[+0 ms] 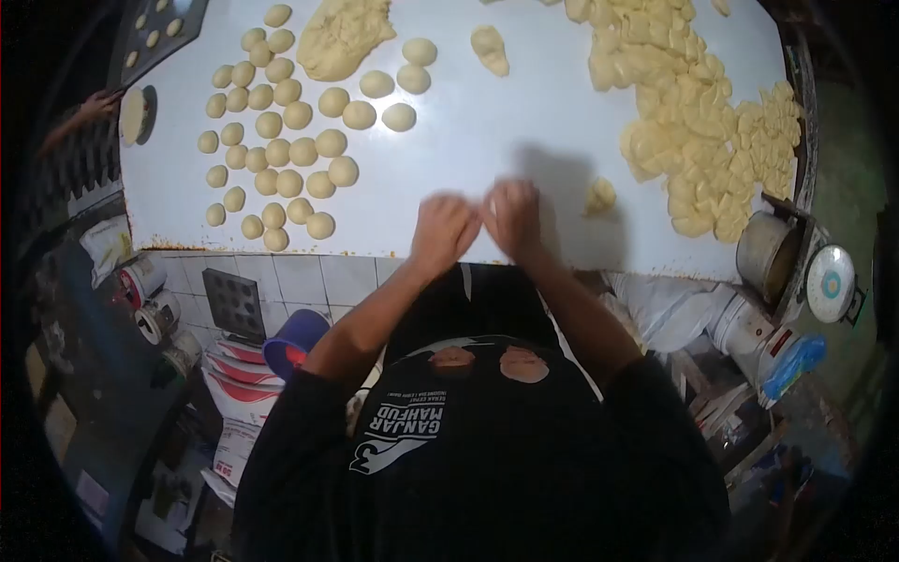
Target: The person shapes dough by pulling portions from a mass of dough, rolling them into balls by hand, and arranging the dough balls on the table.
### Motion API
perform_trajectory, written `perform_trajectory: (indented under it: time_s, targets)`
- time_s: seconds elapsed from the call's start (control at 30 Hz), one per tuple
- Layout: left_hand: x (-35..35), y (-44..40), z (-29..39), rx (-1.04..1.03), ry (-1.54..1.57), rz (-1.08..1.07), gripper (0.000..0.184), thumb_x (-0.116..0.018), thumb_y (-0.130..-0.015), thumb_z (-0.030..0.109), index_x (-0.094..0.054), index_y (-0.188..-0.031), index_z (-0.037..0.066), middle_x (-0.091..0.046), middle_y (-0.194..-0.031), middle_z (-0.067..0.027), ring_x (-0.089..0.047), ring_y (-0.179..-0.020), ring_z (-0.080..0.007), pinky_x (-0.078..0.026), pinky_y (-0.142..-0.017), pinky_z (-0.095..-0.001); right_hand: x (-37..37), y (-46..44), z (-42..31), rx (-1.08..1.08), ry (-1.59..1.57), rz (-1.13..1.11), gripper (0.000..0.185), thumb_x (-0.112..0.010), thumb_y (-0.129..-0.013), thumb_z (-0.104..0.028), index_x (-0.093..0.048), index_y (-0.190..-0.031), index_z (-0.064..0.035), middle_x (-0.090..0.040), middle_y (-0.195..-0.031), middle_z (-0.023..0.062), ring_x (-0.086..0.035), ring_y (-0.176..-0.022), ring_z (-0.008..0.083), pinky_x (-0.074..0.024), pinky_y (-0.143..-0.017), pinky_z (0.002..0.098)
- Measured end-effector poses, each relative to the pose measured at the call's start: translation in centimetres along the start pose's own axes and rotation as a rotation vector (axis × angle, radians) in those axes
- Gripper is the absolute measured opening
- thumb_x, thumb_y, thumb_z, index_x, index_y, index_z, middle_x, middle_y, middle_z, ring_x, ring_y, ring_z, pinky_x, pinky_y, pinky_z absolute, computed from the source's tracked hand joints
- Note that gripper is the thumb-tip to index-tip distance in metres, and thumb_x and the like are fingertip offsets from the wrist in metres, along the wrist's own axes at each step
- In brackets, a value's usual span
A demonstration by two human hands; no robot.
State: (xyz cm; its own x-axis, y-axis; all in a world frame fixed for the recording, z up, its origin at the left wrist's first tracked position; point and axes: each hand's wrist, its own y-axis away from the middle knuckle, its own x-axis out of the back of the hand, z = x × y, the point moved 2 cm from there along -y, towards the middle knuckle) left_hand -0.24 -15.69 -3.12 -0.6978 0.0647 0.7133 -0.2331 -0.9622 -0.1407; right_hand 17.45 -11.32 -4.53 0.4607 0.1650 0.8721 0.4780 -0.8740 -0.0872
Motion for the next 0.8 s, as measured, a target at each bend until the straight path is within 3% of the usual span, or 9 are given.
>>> perform_trajectory:
  time_s: [0.1, 0.17, 0.23, 0.3, 0.43, 0.57, 0.63, 0.77, 0.8]
  targets:
    - [3.8, 2.7, -5.9, -0.233, 0.080, -0.024, 0.019, -0.079, -0.087, 0.014, -0.062, -0.094, 0.007, -0.060, -0.090, -0.0137, -0.057, -0.088, -0.0368, -0.044, -0.081, -0.0491, 2.8, 3.4, 6.2, 0.331, -0.248, -0.030, 0.031, -0.088, -0.082, -0.033, -0.068, -0.093, -0.0121, -0.064, -0.094, 0.0088, -0.065, -0.093, 0.0311, -0.0485, -0.085, 0.0484]
    - [4.5, -1.2, -6.8, 0.001, -0.260, -0.106, 0.013, -0.075, -0.092, 0.018, -0.066, -0.096, 0.010, -0.062, -0.097, -0.0109, -0.059, -0.092, -0.0352, -0.045, -0.083, -0.0486, 2.4, -0.3, 7.0, 0.259, 0.122, -0.122, 0.032, -0.089, -0.080, -0.033, -0.069, -0.094, -0.0133, -0.063, -0.093, 0.0072, -0.063, -0.091, 0.0307, -0.0476, -0.082, 0.0455]
    - [1.6, -5.3, -2.5, 0.249, -0.224, 0.282, 0.017, -0.075, -0.094, 0.018, -0.064, -0.099, 0.007, -0.063, -0.102, -0.0145, -0.058, -0.100, -0.0358, -0.045, -0.086, -0.0488, 2.3, -5.7, 3.4, 0.116, -0.065, 0.170, 0.030, -0.087, -0.082, -0.032, -0.068, -0.095, -0.0131, -0.063, -0.096, 0.0085, -0.061, -0.096, 0.0312, -0.0463, -0.084, 0.0464]
    - [-1.2, -1.7, -0.1, 0.206, -0.148, 0.160, 0.016, -0.078, -0.092, 0.019, -0.067, -0.099, 0.009, -0.065, -0.103, -0.0122, -0.059, -0.100, -0.0364, -0.046, -0.088, -0.0497, 1.2, -2.6, 1.4, 0.009, 0.015, 0.029, 0.029, -0.087, -0.082, -0.030, -0.069, -0.096, -0.0125, -0.064, -0.100, 0.0096, -0.060, -0.103, 0.0310, -0.0468, -0.090, 0.0463]
    - [1.5, 3.7, -5.6, -0.044, -0.107, 0.081, 0.019, -0.079, -0.091, 0.019, -0.071, -0.105, 0.008, -0.067, -0.105, -0.0133, -0.060, -0.100, -0.0375, -0.046, -0.091, -0.0513, 4.1, 1.6, 8.1, 0.412, -0.127, -0.090, 0.026, -0.086, -0.084, -0.030, -0.069, -0.089, -0.0105, -0.065, -0.100, 0.0084, -0.062, -0.096, 0.0321, -0.0489, -0.091, 0.0486]
    - [0.2, -4.4, -1.4, 0.470, -0.285, 0.374, 0.021, -0.079, -0.090, 0.019, -0.069, -0.103, 0.005, -0.066, -0.106, -0.0155, -0.058, -0.105, -0.0398, -0.045, -0.094, -0.0523, 3.6, -3.8, 5.0, 0.259, -0.060, 0.070, 0.029, -0.085, -0.085, -0.033, -0.067, -0.088, -0.0116, -0.060, -0.097, 0.0074, -0.058, -0.096, 0.0318, -0.0470, -0.085, 0.0481]
    - [-2.1, -0.4, 0.0, 0.244, -0.153, 0.249, 0.020, -0.077, -0.092, 0.018, -0.069, -0.104, 0.005, -0.067, -0.111, -0.0156, -0.059, -0.110, -0.0400, -0.045, -0.098, -0.0522, 2.3, -0.6, 3.2, 0.150, -0.049, 0.002, 0.029, -0.087, -0.083, -0.032, -0.068, -0.090, -0.0116, -0.062, -0.102, 0.0085, -0.058, -0.101, 0.0317, -0.0475, -0.089, 0.0474]
    - [2.0, 3.3, -3.5, 0.080, -0.241, 0.217, 0.020, -0.078, -0.092, 0.019, -0.068, -0.105, 0.007, -0.065, -0.107, -0.0139, -0.060, -0.106, -0.0401, -0.047, -0.093, -0.0513, 3.8, 0.5, 8.6, 0.442, -0.092, -0.010, 0.030, -0.088, -0.082, -0.028, -0.068, -0.092, -0.0083, -0.066, -0.102, 0.0105, -0.062, -0.102, 0.0325, -0.0491, -0.094, 0.0466]
    - [2.4, 1.4, -3.3, 0.236, -0.363, 0.198, 0.022, -0.080, -0.090, 0.019, -0.067, -0.103, 0.007, -0.067, -0.110, -0.0134, -0.060, -0.106, -0.0396, -0.047, -0.090, -0.0520, 4.5, -1.9, 7.7, 0.306, -0.043, -0.018, 0.028, -0.087, -0.084, -0.026, -0.067, -0.092, -0.0074, -0.066, -0.103, 0.0107, -0.062, -0.104, 0.0327, -0.0493, -0.094, 0.0477]
